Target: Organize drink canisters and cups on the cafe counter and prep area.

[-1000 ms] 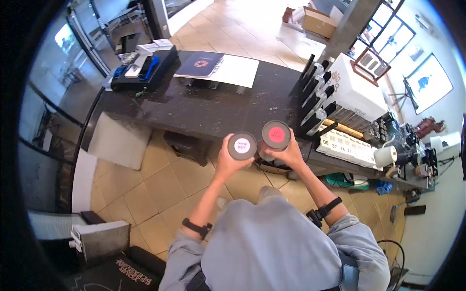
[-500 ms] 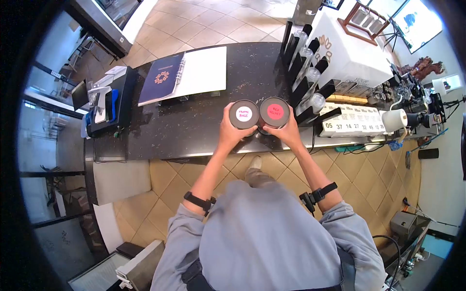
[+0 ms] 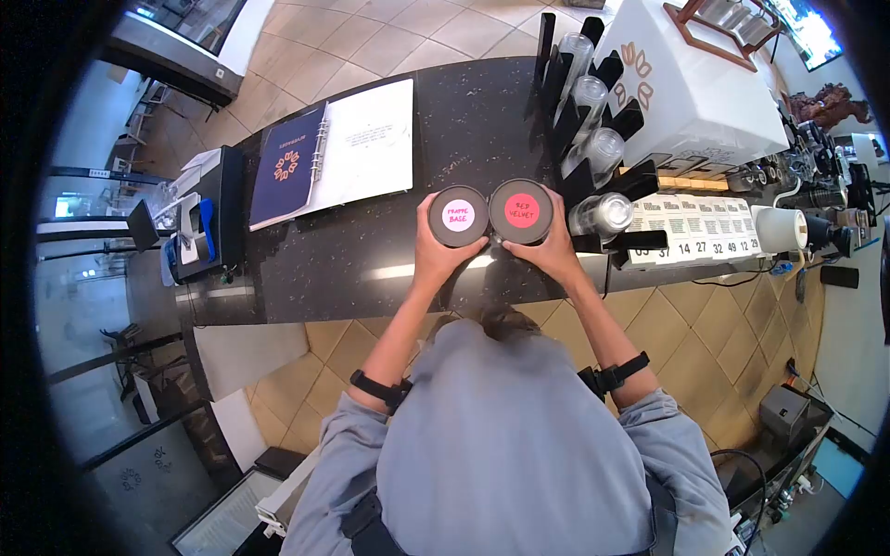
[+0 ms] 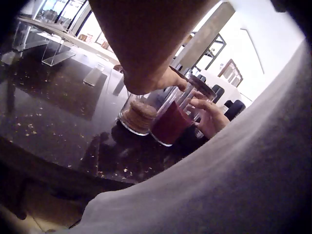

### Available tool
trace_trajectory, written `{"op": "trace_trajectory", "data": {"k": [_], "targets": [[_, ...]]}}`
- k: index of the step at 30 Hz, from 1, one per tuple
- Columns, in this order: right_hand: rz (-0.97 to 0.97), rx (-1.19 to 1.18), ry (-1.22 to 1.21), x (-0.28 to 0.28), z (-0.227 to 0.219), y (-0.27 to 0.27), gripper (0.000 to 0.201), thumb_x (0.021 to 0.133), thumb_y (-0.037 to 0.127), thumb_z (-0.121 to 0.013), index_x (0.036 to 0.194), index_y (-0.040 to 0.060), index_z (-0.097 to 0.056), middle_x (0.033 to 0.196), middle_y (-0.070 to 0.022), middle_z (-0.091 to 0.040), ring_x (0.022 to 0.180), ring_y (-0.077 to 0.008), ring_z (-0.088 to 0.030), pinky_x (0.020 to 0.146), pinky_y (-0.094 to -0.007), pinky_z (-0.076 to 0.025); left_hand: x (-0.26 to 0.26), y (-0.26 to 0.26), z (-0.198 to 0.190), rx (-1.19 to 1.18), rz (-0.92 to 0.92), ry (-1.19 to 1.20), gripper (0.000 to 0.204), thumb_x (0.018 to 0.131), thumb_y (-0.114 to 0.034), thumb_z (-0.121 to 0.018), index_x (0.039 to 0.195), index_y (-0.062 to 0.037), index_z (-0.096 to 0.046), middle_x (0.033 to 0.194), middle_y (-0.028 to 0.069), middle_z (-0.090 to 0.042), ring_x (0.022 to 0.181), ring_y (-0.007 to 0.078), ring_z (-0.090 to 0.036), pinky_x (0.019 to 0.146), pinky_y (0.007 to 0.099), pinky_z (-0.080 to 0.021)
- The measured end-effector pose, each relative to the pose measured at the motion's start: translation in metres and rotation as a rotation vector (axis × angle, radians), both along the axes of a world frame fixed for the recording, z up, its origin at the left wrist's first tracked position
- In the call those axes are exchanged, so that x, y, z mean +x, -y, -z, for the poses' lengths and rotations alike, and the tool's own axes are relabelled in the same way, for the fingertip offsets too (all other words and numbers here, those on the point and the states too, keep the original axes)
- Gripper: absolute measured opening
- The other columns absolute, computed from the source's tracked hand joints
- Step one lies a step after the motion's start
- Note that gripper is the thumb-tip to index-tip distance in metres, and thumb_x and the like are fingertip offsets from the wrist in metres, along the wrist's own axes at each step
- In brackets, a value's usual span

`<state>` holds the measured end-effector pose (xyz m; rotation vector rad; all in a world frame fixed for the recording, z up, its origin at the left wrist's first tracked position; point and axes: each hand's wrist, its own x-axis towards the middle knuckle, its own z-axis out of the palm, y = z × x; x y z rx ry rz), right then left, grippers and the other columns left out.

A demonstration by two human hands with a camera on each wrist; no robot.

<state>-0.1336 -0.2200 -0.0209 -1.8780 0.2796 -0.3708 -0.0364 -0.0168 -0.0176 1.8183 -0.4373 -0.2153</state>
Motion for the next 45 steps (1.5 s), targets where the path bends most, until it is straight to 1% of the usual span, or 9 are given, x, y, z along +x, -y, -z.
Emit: {"op": "trace_trajectory", "data": {"k": [1, 2, 4, 8, 10, 14, 16, 31, 45], "targets": [[0.015, -0.175, 0.052, 0.001, 0.002, 0.001, 0.106, 0.06, 0.013, -0.092, 0.148, 0.0045, -0.034, 0.142, -0.0156, -0.046, 0.133, -0.0291, -0.047, 0.111, -0.0406, -0.04, 0.002, 0.0, 0.001, 0.006, 0.009, 0.018, 0.103, 0.062, -0.018, -0.096, 0.143, -0.0038, -0.033, 0.132, 0.0133, -0.058, 0.121, 0.0222, -0.058, 0.105, 0.0371, -0.047], [0.013, -0.17, 0.047, 0.001, 0.003, 0.003, 0.106, 0.06, 0.013, -0.092, 0.148, 0.0045, -0.034, 0.142, -0.0156, -0.046, 0.133, -0.0291, -0.047, 0.111, -0.0406, -0.04, 0.003, 0.0, 0.002, 0.012, 0.007, 0.013, 0.103, 0.062, -0.018, -0.096, 0.143, -0.0038, -0.033, 0.132, 0.0133, -0.058, 0.121, 0.0222, -0.058, 0.105, 0.0371, -0.047], [-0.018, -0.054, 0.038, 0.001, 0.004, 0.004, 0.107, 0.06, 0.012, -0.092, 0.149, 0.0052, -0.035, 0.145, -0.0152, -0.04, 0.136, -0.0299, -0.042, 0.114, -0.0415, -0.038, 0.005, -0.002, 0.001, -0.001, 0.054, -0.018, 0.107, 0.062, -0.018, -0.096, 0.145, -0.0044, -0.029, 0.134, 0.0137, -0.057, 0.122, 0.0221, -0.057, 0.106, 0.0367, -0.046], [0.004, 0.092, 0.007, -0.002, 0.008, -0.001, 0.109, 0.061, 0.013, -0.092, 0.151, 0.006, -0.031, 0.143, -0.0156, -0.043, 0.135, -0.03, -0.045, 0.113, -0.0417, -0.039, 0.003, -0.008, 0.021, 0.017, 0.082, -0.069, 0.101, 0.065, -0.019, -0.094, 0.144, -0.0052, -0.033, 0.133, 0.0149, -0.058, 0.12, 0.0243, -0.06, 0.101, 0.0383, -0.049], [0.058, 0.189, -0.002, -0.005, 0.007, -0.005, 0.11, 0.063, 0.016, -0.092, 0.152, 0.0067, -0.027, 0.142, -0.0165, -0.046, 0.134, -0.0312, -0.048, 0.112, -0.0418, -0.04, 0.006, -0.015, 0.037, 0.192, 0.128, -0.05, 0.088, 0.068, -0.023, -0.092, 0.139, -0.0028, -0.043, 0.128, 0.015, -0.062, 0.116, 0.0258, -0.063, 0.099, 0.0391, -0.05], [0.076, 0.158, -0.049, -0.003, 0.041, -0.008, 0.112, 0.064, 0.018, -0.093, 0.152, 0.007, -0.024, 0.142, -0.0176, -0.049, 0.132, -0.0319, -0.05, 0.111, -0.0419, -0.041, 0.006, -0.022, 0.054, 0.301, 0.169, -0.145, 0.072, 0.07, -0.025, -0.09, 0.128, 0.0003, -0.056, 0.12, 0.0161, -0.067, 0.111, 0.0281, -0.065, 0.096, 0.0392, -0.051], [0.055, 0.012, -0.116, 0.001, 0.055, -0.007, 0.111, 0.064, 0.019, -0.094, 0.151, 0.0064, -0.026, 0.142, -0.0179, -0.048, 0.132, -0.0317, -0.05, 0.109, -0.0415, -0.042, 0.007, -0.022, 0.055, 0.355, 0.19, -0.153, 0.062, 0.071, -0.026, -0.09, 0.119, 0.0019, -0.063, 0.114, 0.0177, -0.069, 0.108, 0.0296, -0.067, 0.094, 0.0394, -0.051], [-0.01, 0.041, -0.202, -0.005, 0.058, 0.004, 0.098, 0.069, 0.022, -0.091, 0.145, 0.0056, -0.032, 0.136, -0.0172, -0.051, 0.129, -0.0303, -0.051, 0.107, -0.0413, -0.042, 0.015, -0.025, 0.093, 0.267, 0.193, -0.072, 0.088, 0.064, -0.027, -0.094, 0.135, -0.0005, -0.05, 0.132, 0.0183, -0.056, 0.123, 0.0341, -0.055, 0.104, 0.0443, -0.046], [-0.025, 0.051, -0.238, -0.007, 0.068, 0.006, 0.099, 0.072, 0.033, -0.091, 0.146, 0.0021, -0.033, 0.138, -0.0191, -0.052, 0.13, -0.0309, -0.051, 0.109, -0.041, -0.041, 0.012, -0.026, 0.091, 0.302, 0.186, -0.056, 0.083, 0.065, -0.031, -0.092, 0.132, 0.0009, -0.055, 0.131, 0.02, -0.056, 0.124, 0.0359, -0.053, 0.105, 0.0447, -0.044]]}}
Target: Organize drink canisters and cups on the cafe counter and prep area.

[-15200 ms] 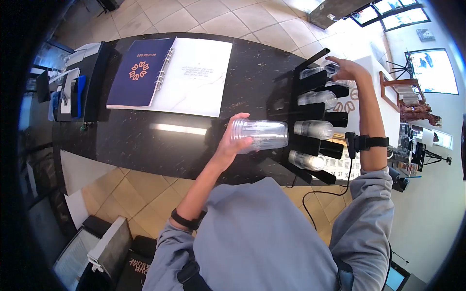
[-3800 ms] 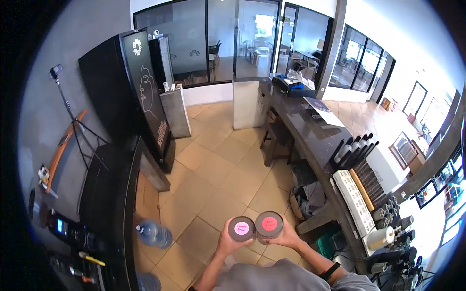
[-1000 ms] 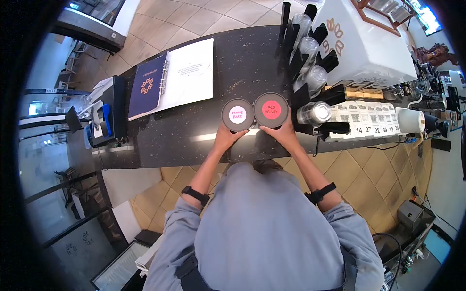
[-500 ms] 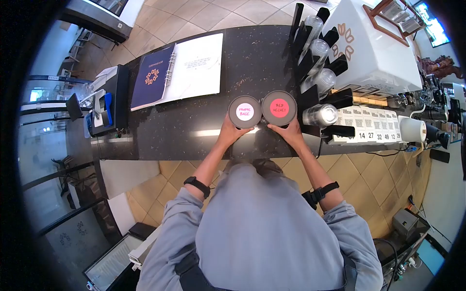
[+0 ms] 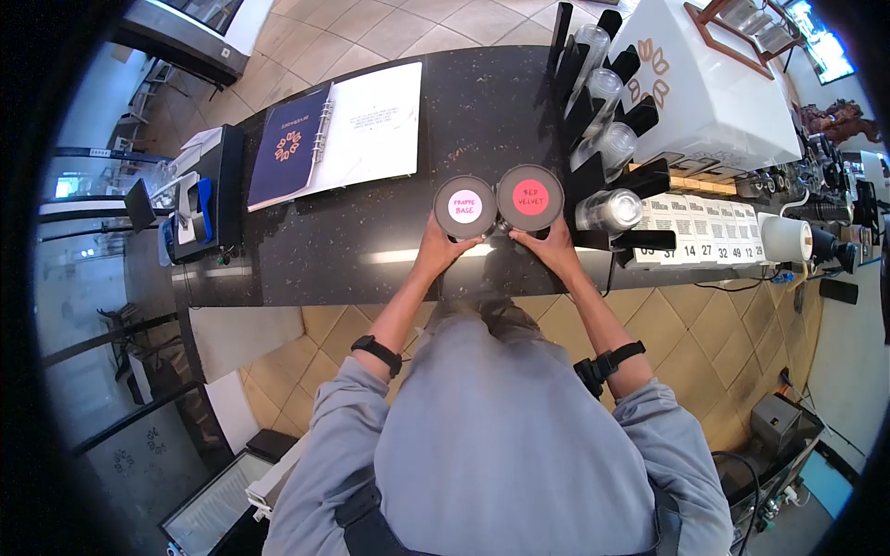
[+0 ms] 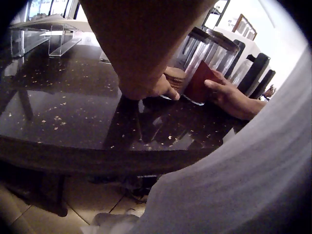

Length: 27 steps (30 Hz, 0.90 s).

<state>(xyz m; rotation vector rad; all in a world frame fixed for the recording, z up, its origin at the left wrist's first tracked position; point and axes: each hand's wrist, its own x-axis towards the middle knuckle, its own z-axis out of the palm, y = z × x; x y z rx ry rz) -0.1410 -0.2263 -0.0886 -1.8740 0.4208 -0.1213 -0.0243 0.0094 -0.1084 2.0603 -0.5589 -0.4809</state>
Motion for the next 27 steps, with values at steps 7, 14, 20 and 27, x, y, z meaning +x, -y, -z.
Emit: {"op": "trace_trajectory", "data": {"k": [7, 14, 20, 27], "targets": [[-0.009, -0.018, 0.026, 0.0, -0.001, 0.0, 0.099, 0.072, 0.036, -0.09, 0.148, 0.003, -0.035, 0.141, -0.0172, -0.05, 0.132, -0.03, -0.049, 0.11, -0.0409, -0.04, -0.004, 0.004, -0.015, -0.021, -0.017, 0.041, 0.074, 0.066, -0.03, -0.092, 0.126, -0.0004, -0.06, 0.129, 0.0196, -0.056, 0.123, 0.0351, -0.054, 0.104, 0.0441, -0.045], [0.004, -0.053, 0.039, 0.001, 0.003, -0.001, 0.101, 0.071, 0.037, -0.091, 0.149, 0.0048, -0.034, 0.143, -0.0167, -0.049, 0.133, -0.0291, -0.049, 0.111, -0.0406, -0.04, -0.002, 0.006, -0.023, -0.001, -0.011, 0.023, 0.07, 0.066, -0.026, -0.091, 0.124, -0.0004, -0.061, 0.128, 0.0191, -0.057, 0.12, 0.0341, -0.055, 0.103, 0.0433, -0.045], [0.07, -0.037, 0.088, -0.004, 0.001, -0.003, 0.084, 0.072, 0.029, -0.091, 0.14, 0.0042, -0.047, 0.131, -0.0133, -0.06, 0.126, -0.0256, -0.055, 0.108, -0.0388, -0.042, -0.002, 0.005, -0.007, 0.019, -0.006, 0.115, 0.067, 0.069, -0.03, -0.092, 0.12, 0.0017, -0.063, 0.12, 0.0163, -0.068, 0.113, 0.0296, -0.064, 0.098, 0.0418, -0.049], [0.073, 0.033, 0.036, -0.002, 0.001, -0.005, 0.101, 0.068, 0.019, -0.092, 0.149, 0.0065, -0.033, 0.136, -0.015, -0.055, 0.129, -0.0274, -0.052, 0.11, -0.0396, -0.041, -0.003, 0.005, 0.005, -0.03, -0.04, 0.142, 0.072, 0.064, -0.023, -0.092, 0.123, 0.0007, -0.059, 0.123, 0.0187, -0.057, 0.117, 0.035, -0.054, 0.102, 0.0439, -0.044]]}}
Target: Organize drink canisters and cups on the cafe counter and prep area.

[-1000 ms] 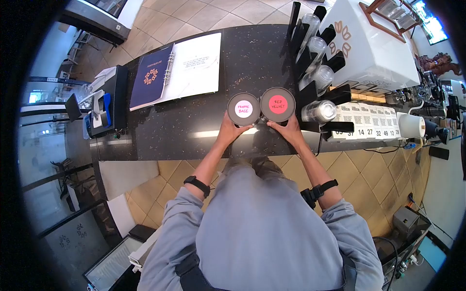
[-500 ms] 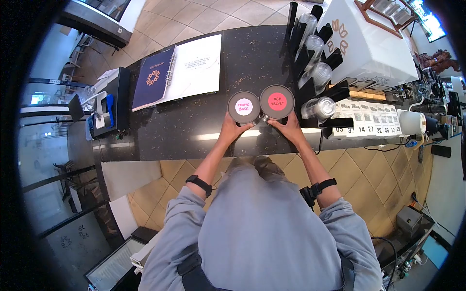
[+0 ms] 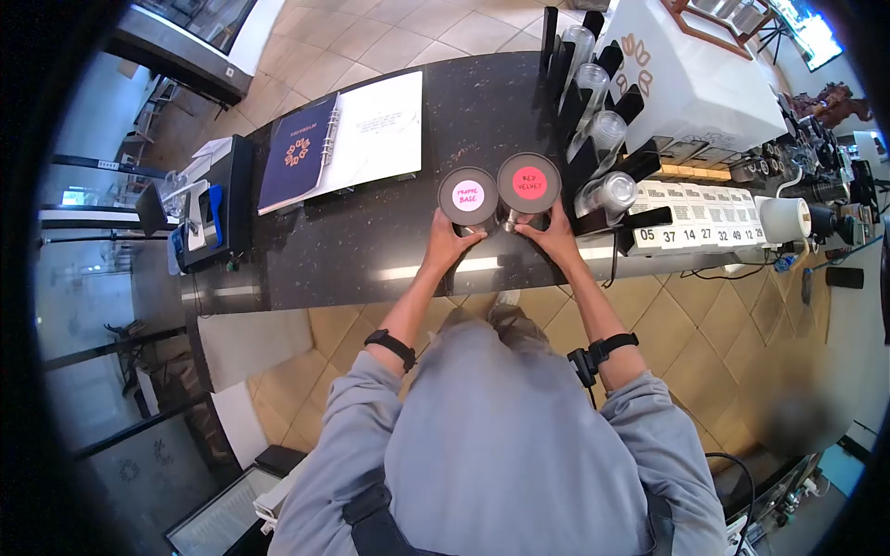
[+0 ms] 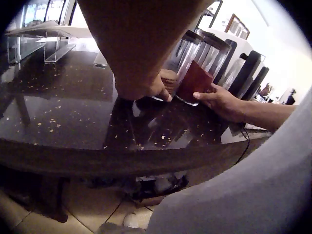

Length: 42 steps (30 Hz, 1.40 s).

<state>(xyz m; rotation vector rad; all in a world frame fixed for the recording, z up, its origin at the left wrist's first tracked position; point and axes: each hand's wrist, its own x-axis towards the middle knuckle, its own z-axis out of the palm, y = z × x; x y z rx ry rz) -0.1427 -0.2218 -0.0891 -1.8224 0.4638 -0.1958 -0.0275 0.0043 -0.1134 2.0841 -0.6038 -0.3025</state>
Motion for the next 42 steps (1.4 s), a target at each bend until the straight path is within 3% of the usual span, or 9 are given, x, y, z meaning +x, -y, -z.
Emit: {"op": "trace_trajectory", "data": {"k": [5, 9, 13, 17, 25, 29, 31, 34, 42], "targets": [[0.047, -0.073, 0.153, -0.016, 0.041, -0.01, 0.119, 0.071, 0.014, -0.088, 0.16, 0.0075, -0.01, 0.149, -0.0219, -0.043, 0.138, -0.0335, -0.044, 0.114, -0.0421, -0.039, 0.0, -0.002, -0.003, -0.045, 0.027, 0.091, 0.07, 0.063, -0.024, -0.092, 0.12, -0.0002, -0.059, 0.121, 0.0183, -0.058, 0.113, 0.0355, -0.054, 0.099, 0.0446, -0.045], [0.083, -0.063, 0.031, -0.07, 0.005, -0.026, 0.116, 0.078, 0.002, -0.081, 0.161, 0.0099, -0.001, 0.154, -0.023, -0.035, 0.144, -0.033, -0.038, 0.117, -0.0454, -0.036, -0.002, -0.001, -0.002, -0.064, 0.008, 0.134, 0.069, 0.061, -0.021, -0.093, 0.116, -0.0024, -0.057, 0.115, 0.017, -0.06, 0.111, 0.0359, -0.055, 0.097, 0.0449, -0.045], [0.091, -0.055, 0.008, -0.15, 0.01, -0.03, 0.106, 0.08, 0.002, -0.078, 0.162, 0.0136, -0.011, 0.151, -0.0213, -0.042, 0.139, -0.032, -0.045, 0.11, -0.0449, -0.043, -0.007, -0.003, 0.0, -0.157, -0.012, 0.059, 0.071, 0.06, -0.016, -0.093, 0.118, -0.0039, -0.054, 0.109, 0.0156, -0.061, 0.109, 0.0364, -0.056, 0.096, 0.0451, -0.045], [0.195, -0.126, -0.154, -0.251, -0.006, -0.056, 0.072, 0.089, 0.007, -0.069, 0.153, 0.011, -0.037, 0.136, -0.0132, -0.059, 0.118, -0.0247, -0.061, 0.095, -0.0401, -0.052, -0.003, -0.014, 0.022, -0.266, 0.039, -0.045, 0.106, 0.067, -0.005, -0.082, 0.156, -0.0028, -0.024, 0.14, 0.0182, -0.051, 0.133, 0.0306, -0.049, 0.111, 0.0422, -0.041], [0.404, 0.034, -0.709, -0.508, 0.082, -0.139, 0.042, 0.092, 0.019, -0.064, 0.131, 0.0017, -0.062, 0.092, -0.0073, -0.071, 0.083, -0.0164, -0.065, 0.076, -0.0324, -0.053, -0.063, -0.071, 0.024, -0.307, 0.018, -0.057, 0.065, 0.088, -0.001, -0.062, 0.148, -0.0023, -0.038, 0.147, 0.0179, -0.043, 0.137, 0.0304, -0.046, 0.113, 0.0418, -0.041], [0.532, 0.204, -0.826, -0.627, 0.15, -0.193, 0.033, 0.094, 0.02, -0.062, 0.121, 0.0007, -0.065, 0.092, -0.0063, -0.071, 0.074, -0.0158, -0.063, 0.065, -0.0337, -0.052, -0.136, -0.083, 0.022, -0.175, 0.061, 0.046, 0.034, 0.096, -0.009, -0.061, 0.128, -0.0016, -0.052, 0.125, 0.0105, -0.053, 0.102, 0.0176, -0.057, 0.088, 0.032, -0.049], [0.665, 0.672, -0.827, -0.658, 0.157, -0.207, 0.031, 0.095, 0.023, -0.062, 0.119, 0.0039, -0.065, 0.093, -0.0057, -0.07, 0.076, -0.0156, -0.064, 0.066, -0.0337, -0.052, -0.192, -0.067, -0.003, -0.117, 0.235, -0.068, 0.019, 0.097, -0.012, -0.06, 0.115, -0.0037, -0.058, 0.111, 0.0064, -0.059, 0.091, 0.0149, -0.058, 0.081, 0.03, -0.049], [0.837, 0.905, -0.829, -0.687, 0.159, -0.204, 0.033, 0.096, 0.025, -0.061, 0.123, 0.0071, -0.062, 0.095, -0.0054, -0.07, 0.075, -0.0153, -0.064, 0.065, -0.0349, -0.052, -0.249, -0.025, 0.026, -0.038, 0.588, -0.216, 0.012, 0.097, -0.015, -0.063, 0.102, -0.004, -0.063, 0.092, 0.0038, -0.064, 0.083, 0.014, -0.063, 0.073, 0.0275, -0.05], [1.086, 0.571, -0.424, -0.808, 0.132, -0.08, 0.036, 0.095, 0.025, -0.065, 0.125, 0.0051, -0.063, 0.098, -0.006, -0.07, 0.08, -0.0161, -0.066, 0.068, -0.0321, -0.053, -0.377, 0.17, 0.091, 0.542, 1.059, -0.585, 0.028, 0.098, -0.028, -0.062, 0.113, -0.0036, -0.065, 0.092, 0.006, -0.07, 0.08, 0.0151, -0.069, 0.064, 0.0298, -0.055]]}}
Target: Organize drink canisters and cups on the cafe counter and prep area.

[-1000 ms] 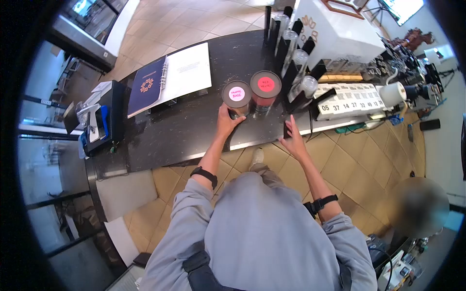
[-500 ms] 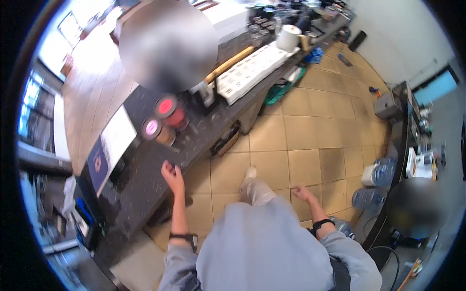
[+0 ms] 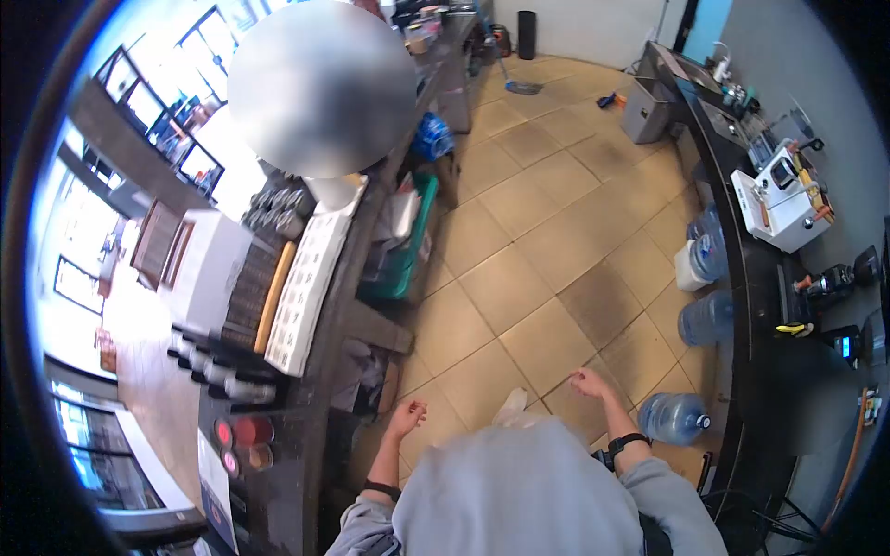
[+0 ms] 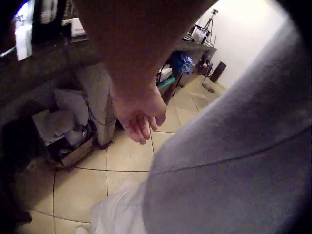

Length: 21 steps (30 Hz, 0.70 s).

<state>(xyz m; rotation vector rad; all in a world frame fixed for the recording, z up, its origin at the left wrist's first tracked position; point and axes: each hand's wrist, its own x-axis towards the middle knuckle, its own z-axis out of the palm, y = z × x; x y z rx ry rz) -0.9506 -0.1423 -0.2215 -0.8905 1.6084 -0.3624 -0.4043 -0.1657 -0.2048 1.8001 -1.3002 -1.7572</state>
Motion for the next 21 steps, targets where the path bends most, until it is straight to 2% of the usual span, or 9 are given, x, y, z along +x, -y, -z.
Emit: {"op": "trace_trajectory", "data": {"k": [1, 3, 7, 10, 13, 14, 17, 19, 21], "targets": [[0.103, -0.017, 0.007, -0.017, -0.001, 0.015, 0.036, 0.094, 0.025, -0.067, 0.124, 0.0045, -0.063, 0.099, -0.0065, -0.071, 0.081, -0.016, -0.067, 0.07, -0.0312, -0.054, -0.008, 0.022, 0.01, -0.002, 0.018, 0.002, 0.028, 0.098, -0.028, -0.062, 0.113, -0.0036, -0.065, 0.092, 0.006, -0.07, 0.08, 0.0151, -0.069, 0.064, 0.0298, -0.055], [0.121, -0.057, -0.05, -0.051, 0.001, 0.039, 0.037, 0.094, 0.024, -0.068, 0.124, 0.0043, -0.063, 0.099, -0.0065, -0.071, 0.081, -0.0156, -0.067, 0.069, -0.0311, -0.054, -0.029, 0.058, 0.018, 0.108, 0.14, 0.123, 0.026, 0.098, -0.025, -0.061, 0.113, -0.0042, -0.065, 0.092, 0.0065, -0.07, 0.081, 0.0155, -0.069, 0.065, 0.0306, -0.055], [0.161, -0.093, -0.092, -0.092, 0.009, 0.069, 0.036, 0.094, 0.023, -0.068, 0.124, 0.004, -0.063, 0.097, -0.0056, -0.07, 0.079, -0.0147, -0.067, 0.069, -0.0312, -0.054, -0.067, 0.103, 0.013, 0.222, -0.031, 0.028, 0.024, 0.098, -0.021, -0.059, 0.113, -0.0043, -0.065, 0.094, 0.0081, -0.07, 0.078, 0.0172, -0.069, 0.067, 0.0316, -0.055], [0.09, -0.009, -0.037, -0.12, 0.02, 0.089, 0.034, 0.095, 0.024, -0.067, 0.123, 0.005, -0.064, 0.095, -0.0051, -0.071, 0.078, -0.0148, -0.067, 0.069, -0.0313, -0.054, -0.082, 0.134, 0.025, 0.282, 0.108, 0.104, 0.024, 0.098, -0.022, -0.06, 0.113, -0.0039, -0.065, 0.094, 0.0102, -0.071, 0.077, 0.0187, -0.069, 0.066, 0.0331, -0.055], [0.064, 0.077, 0.002, -0.16, 0.042, 0.111, 0.031, 0.095, 0.024, -0.067, 0.121, 0.0065, -0.065, 0.093, -0.0044, -0.071, 0.076, -0.0147, -0.066, 0.065, -0.0303, -0.053, -0.106, 0.172, 0.034, 0.378, 0.155, 0.18, 0.025, 0.096, -0.022, -0.061, 0.113, -0.0033, -0.065, 0.092, 0.0114, -0.071, 0.075, 0.0195, -0.07, 0.064, 0.0353, -0.056], [0.063, 0.081, -0.007, -0.177, 0.043, 0.121, 0.031, 0.095, 0.024, -0.067, 0.121, 0.0065, -0.065, 0.093, -0.0044, -0.071, 0.076, -0.0147, -0.066, 0.065, -0.0303, -0.053, -0.117, 0.188, 0.041, 0.401, 0.097, 0.191, 0.028, 0.095, -0.023, -0.062, 0.113, -0.0026, -0.065, 0.089, 0.0117, -0.071, 0.072, 0.02, -0.069, 0.061, 0.0357, -0.057], [0.093, 0.185, -0.005, -0.23, 0.034, 0.162, 0.025, 0.096, 0.022, -0.063, 0.115, 0.0059, -0.066, 0.088, -0.0032, -0.069, 0.07, -0.0139, -0.064, 0.058, -0.0292, -0.05, -0.156, 0.252, 0.063, 0.426, 0.066, 0.133, 0.027, 0.095, -0.022, -0.061, 0.111, -0.0015, -0.066, 0.085, 0.0116, -0.071, 0.069, 0.0208, -0.069, 0.06, 0.0355, -0.057], [0.09, 0.199, -0.023, -0.264, 0.02, 0.215, 0.023, 0.096, 0.021, -0.062, 0.112, 0.0053, -0.066, 0.087, -0.0032, -0.068, 0.068, -0.0135, -0.064, 0.056, -0.0289, -0.049, -0.193, 0.322, 0.078, 0.407, 0.115, 0.133, 0.027, 0.094, -0.024, -0.061, 0.109, -0.0016, -0.067, 0.083, 0.0114, -0.071, 0.069, 0.0207, -0.069, 0.061, 0.0355, -0.057], [0.271, 0.32, -0.023, -0.292, -0.018, 0.249, 0.018, 0.096, 0.018, -0.06, 0.108, 0.0055, -0.066, 0.088, -0.004, -0.067, 0.066, -0.0135, -0.062, 0.053, -0.0287, -0.048, -0.237, 0.37, 0.083, 0.359, 0.223, 0.137, 0.03, 0.094, -0.027, -0.061, 0.106, -0.0012, -0.068, 0.08, 0.0111, -0.07, 0.069, 0.0205, -0.069, 0.062, 0.0357, -0.057]]}}
